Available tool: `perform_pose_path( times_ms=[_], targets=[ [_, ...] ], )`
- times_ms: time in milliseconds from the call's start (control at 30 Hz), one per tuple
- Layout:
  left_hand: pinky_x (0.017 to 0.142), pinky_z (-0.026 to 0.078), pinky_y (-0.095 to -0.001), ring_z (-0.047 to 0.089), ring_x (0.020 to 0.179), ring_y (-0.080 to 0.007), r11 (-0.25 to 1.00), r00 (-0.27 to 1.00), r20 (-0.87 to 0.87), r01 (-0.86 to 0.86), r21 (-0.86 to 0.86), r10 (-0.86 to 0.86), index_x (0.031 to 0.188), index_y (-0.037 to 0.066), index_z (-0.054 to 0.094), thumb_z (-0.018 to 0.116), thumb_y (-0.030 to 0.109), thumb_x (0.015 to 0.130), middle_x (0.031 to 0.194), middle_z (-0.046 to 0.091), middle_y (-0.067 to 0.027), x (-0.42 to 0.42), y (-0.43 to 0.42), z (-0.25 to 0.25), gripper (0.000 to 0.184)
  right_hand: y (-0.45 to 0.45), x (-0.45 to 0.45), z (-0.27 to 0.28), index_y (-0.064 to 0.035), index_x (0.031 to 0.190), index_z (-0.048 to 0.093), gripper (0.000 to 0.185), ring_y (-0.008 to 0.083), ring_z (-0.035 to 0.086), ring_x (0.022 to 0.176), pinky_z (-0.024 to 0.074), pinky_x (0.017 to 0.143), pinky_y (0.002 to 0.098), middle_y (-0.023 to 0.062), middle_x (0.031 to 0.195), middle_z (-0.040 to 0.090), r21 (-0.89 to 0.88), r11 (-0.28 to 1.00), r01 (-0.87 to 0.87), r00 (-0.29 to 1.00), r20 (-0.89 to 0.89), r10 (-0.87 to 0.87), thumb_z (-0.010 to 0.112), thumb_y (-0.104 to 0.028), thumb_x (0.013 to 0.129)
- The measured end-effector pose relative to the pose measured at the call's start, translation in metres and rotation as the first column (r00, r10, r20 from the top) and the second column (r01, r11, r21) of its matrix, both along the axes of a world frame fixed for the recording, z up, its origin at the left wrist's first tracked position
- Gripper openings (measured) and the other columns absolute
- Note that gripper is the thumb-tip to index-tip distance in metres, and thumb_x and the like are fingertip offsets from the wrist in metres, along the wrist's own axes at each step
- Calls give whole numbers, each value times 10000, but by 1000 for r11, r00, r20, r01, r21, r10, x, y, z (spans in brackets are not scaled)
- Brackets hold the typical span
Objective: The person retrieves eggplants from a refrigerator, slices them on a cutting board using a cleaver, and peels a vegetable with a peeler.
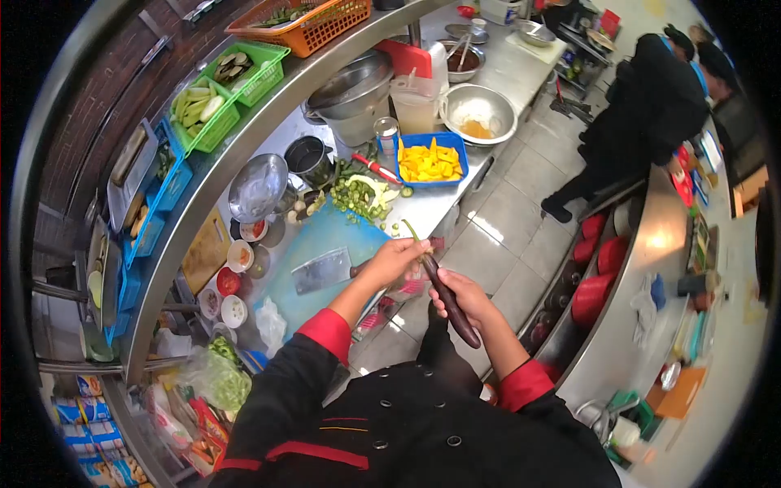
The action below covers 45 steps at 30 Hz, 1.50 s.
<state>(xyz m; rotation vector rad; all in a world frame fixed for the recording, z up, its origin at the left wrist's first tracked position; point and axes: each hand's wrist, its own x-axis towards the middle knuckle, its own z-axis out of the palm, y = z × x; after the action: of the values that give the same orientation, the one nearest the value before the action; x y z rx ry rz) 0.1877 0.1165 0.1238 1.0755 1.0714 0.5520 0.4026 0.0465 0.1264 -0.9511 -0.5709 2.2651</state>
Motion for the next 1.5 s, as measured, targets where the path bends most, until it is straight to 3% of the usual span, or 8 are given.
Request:
perform_pose_path(
  times_ms=[300, 367, 633, 933, 1067, 1200, 1300, 1500],
  targets=[
    [538, 447, -257, 585, 674, -100, 894, 858, 383, -173, -413, 343, 1030, 30, 669, 570, 394, 1033, 836, 643, -6, 42, 82, -6, 378, 140, 69, 11, -46, 1303, 639, 422, 75, 586, 820, 480, 725, 244, -9, 996, 680, 484, 773, -410, 880, 433, 195, 669, -320, 984],
    [602, 465, -258, 569, 700, -100, 887, 861, 325, -259, -381, 391, 1008, 36, 675, 617, 431, 1000, 844, 620, -3, 45, 92, 1, 400, 166, 76, 11, -35, 1310, 634, 453, 105, 589, 1019, 481, 898, 283, 26, 1138, 679, 543, 732, -412, 887, 422, 186, 721, -297, 950],
    [661, 573, -296, 653, 831, -177, 645, 608, -319, -764, 13, 727, 1356, -29, 532, 728, 516, 889, 1013, 679, -97, -51, 149, -22, 744, 234, 77, 14, -30, 1276, 613, 457, 107, 598, 942, 496, 834, 284, 12, 1053, 666, 469, 771, -431, 877, 417, 237, 757, -280, 922],
    [868, 540, -346, 652, 1032, -204, 887, 892, -83, -451, -96, 444, 1519, 67, 385, 706, 443, 934, 1186, 648, -103, 5, 57, 16, 766, 232, -41, -21, -2, 1261, 599, 402, 100, 602, 954, 475, 870, 256, 36, 1020, 677, 527, 809, -260, 963, 206, 175, 662, -300, 998],
    [731, 552, -273, 612, 775, -114, 660, 670, -72, -741, -123, 739, 1228, 35, 579, 660, 382, 986, 940, 653, -23, -17, -8, 14, 430, 216, -98, -29, -1, 1211, 627, 380, 131, 632, 951, 484, 865, 264, 75, 1016, 687, 515, 678, -525, 851, 310, 424, 598, -331, 1023],
    [667, 516, -272, 610, 782, -113, 495, 424, -411, -865, 81, 807, 1253, 53, 605, 685, 295, 942, 912, 649, -30, -54, -104, 5, 403, 184, -129, -40, -23, 1219, 627, 352, 318, 644, 1035, 505, 913, 405, 201, 1082, 663, 643, 238, -728, 663, 569, 487, 631, -268, 967],
    [649, 501, -298, 613, 770, -126, 426, 279, -531, -888, 174, 800, 1294, 64, 602, 690, 221, 895, 887, 642, -44, -69, -168, -16, 438, 148, -147, -98, -92, 1220, 639, 375, 409, 532, 1133, 488, 938, 460, 198, 1144, 565, 662, -332, -672, 632, 746, 209, 657, -130, 847],
    [820, 517, -404, 666, 847, -280, 453, 146, -678, -839, 301, 720, 1221, 48, 664, 755, 183, 809, 861, 685, -146, -80, -227, -37, 443, 142, -185, -117, -130, 1313, 531, 517, 433, 528, 1172, 485, 966, 470, 221, 1194, 567, 489, -454, -745, 497, 861, 113, 632, -57, 811]
  ],
)
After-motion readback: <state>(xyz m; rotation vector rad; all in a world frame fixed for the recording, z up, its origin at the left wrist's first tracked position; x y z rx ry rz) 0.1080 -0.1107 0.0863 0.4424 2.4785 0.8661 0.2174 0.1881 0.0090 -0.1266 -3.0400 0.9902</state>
